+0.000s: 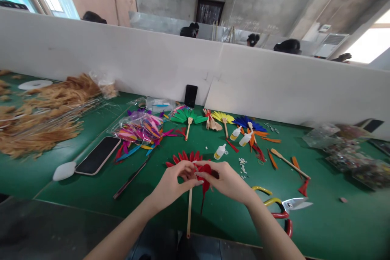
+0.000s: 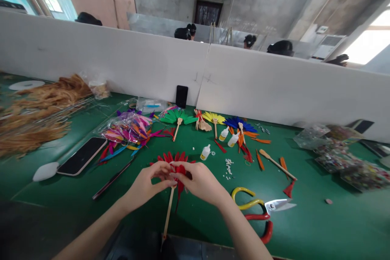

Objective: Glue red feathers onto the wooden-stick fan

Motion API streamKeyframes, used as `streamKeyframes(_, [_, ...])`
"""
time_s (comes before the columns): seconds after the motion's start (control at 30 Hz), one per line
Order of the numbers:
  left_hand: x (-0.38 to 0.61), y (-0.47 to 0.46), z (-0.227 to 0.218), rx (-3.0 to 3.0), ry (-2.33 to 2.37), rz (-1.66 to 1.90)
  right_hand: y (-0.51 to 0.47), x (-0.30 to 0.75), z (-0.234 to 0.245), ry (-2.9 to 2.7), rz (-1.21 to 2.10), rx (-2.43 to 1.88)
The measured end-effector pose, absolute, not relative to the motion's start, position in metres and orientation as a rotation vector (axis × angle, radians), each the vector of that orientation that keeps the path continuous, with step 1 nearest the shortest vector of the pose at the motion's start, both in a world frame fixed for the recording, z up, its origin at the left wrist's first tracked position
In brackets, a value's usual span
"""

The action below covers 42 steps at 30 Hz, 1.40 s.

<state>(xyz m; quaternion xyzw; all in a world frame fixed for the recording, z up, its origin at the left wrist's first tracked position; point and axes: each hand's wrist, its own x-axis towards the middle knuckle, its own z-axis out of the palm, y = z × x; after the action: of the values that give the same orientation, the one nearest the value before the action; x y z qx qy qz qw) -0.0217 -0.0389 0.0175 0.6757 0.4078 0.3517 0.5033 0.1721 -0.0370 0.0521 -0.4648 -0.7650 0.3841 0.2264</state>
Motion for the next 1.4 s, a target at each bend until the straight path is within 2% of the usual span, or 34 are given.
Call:
streamKeyframes(0.37, [-0.0182, -0.0426, 0.0138, 1.571, 0.869, 0.882, -0.0390, 0.1705, 0.0547, -2.163, 1.000, -1.288])
streamKeyframes(0.6, [-0.0186, -0.0455, 0.0190, 1.581, 0.861, 0.845, -0.0411, 0.1655, 0.0593, -2.347, 0.754, -1.319])
streamKeyframes(0.83, [-0.0196, -0.0462, 0.0225, 1.623, 0.823, 0.825, -0.0449, 0.1660, 0.0543, -2.603, 0.372, -1.256])
streamKeyframes(1.1, [-0.0218, -0.0475, 0.0219, 1.648, 0.837, 0.806, -0.0426, 0.1692, 0.0576, -2.582, 0.458, -1.259])
streamKeyframes(1.4, [-0.0220, -0.0482, 0.0212, 1.750, 0.851, 0.794, -0.0435, 0.1624, 0.0538, -2.778, 0.159, -1.264])
